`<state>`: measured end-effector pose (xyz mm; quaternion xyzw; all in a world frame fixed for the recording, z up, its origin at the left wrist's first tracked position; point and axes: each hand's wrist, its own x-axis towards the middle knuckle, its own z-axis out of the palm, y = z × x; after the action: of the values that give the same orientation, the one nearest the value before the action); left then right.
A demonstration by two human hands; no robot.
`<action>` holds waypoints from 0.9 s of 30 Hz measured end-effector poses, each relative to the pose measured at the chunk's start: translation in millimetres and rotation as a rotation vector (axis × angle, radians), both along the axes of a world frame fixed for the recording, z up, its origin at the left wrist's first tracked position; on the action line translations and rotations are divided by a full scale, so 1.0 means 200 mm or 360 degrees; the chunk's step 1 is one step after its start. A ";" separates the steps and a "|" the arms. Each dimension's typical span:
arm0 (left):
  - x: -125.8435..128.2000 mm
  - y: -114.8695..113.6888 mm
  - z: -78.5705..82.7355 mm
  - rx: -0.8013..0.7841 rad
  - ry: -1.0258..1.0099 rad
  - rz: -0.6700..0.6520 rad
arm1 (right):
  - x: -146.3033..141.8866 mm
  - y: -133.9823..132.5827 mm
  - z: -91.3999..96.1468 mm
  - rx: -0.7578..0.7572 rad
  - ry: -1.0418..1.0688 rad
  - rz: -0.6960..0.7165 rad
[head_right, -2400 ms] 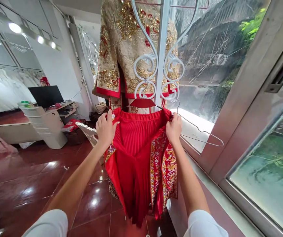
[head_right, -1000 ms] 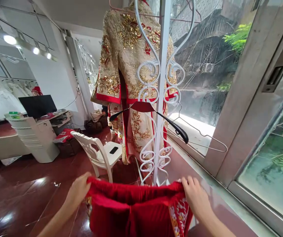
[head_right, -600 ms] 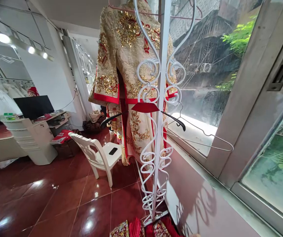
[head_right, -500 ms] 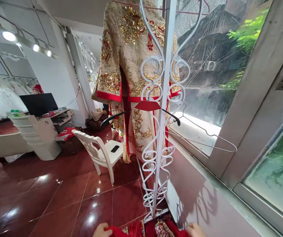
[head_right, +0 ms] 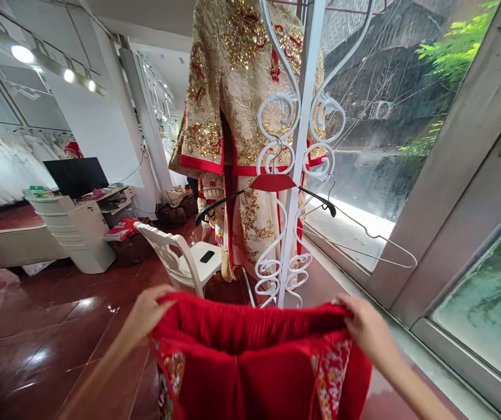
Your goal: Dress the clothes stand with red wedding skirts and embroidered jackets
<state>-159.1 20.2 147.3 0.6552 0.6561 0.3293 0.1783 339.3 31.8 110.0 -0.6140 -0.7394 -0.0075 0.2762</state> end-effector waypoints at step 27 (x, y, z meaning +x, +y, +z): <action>0.02 0.77 0.89 0.0052 -0.0868 0.0004 | -0.21 0.73 0.69 -0.0149 0.1720 0.0213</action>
<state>-155.6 174.4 324.9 0.5444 0.5792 0.5044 0.3374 297.5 177.9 247.6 -0.4935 -0.5292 0.3595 0.5892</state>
